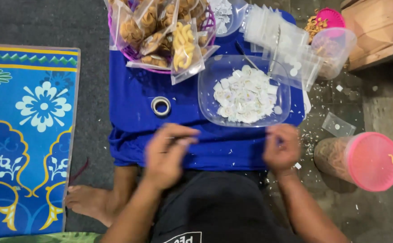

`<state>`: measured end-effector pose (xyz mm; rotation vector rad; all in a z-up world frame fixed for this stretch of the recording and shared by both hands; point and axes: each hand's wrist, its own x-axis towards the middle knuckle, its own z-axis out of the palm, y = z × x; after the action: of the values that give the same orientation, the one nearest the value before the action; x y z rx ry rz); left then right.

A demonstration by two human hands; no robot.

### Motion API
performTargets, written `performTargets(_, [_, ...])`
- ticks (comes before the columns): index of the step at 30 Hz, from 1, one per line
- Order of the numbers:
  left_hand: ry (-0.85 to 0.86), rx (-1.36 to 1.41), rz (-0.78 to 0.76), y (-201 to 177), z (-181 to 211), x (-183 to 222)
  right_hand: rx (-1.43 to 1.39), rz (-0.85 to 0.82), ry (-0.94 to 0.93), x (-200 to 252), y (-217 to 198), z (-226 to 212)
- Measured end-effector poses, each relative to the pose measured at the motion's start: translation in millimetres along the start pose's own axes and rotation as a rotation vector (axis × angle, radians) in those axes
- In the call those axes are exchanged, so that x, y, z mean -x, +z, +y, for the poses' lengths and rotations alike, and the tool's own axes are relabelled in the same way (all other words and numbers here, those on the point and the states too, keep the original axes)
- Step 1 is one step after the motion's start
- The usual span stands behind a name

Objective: Cutting small paper slips from a continuous strip using scissors and collecting them in a bowl

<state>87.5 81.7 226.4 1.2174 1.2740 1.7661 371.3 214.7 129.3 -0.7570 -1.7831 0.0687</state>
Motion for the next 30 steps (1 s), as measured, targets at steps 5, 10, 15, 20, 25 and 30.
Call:
performTargets(5, [0.082,0.022,-0.183,48,-8,12,-0.459,-0.325,0.080,-1,18,-86])
performTargets(10, [0.143,0.059,-0.195,65,-19,27,-0.598,-0.426,0.185,9,15,-108])
performTargets(15, [0.122,0.045,-0.240,72,-24,32,-0.646,-0.486,0.311,26,11,-92])
performTargets(20, [0.250,-0.060,-0.293,83,-33,37,-0.609,-0.523,0.292,24,8,-84])
performTargets(25, [0.413,-0.220,-0.348,82,-34,34,-0.604,-0.537,0.338,66,17,-52])
performTargets(30, [0.458,-0.290,-0.346,78,-40,32,-0.684,-0.509,0.454,60,15,-64])
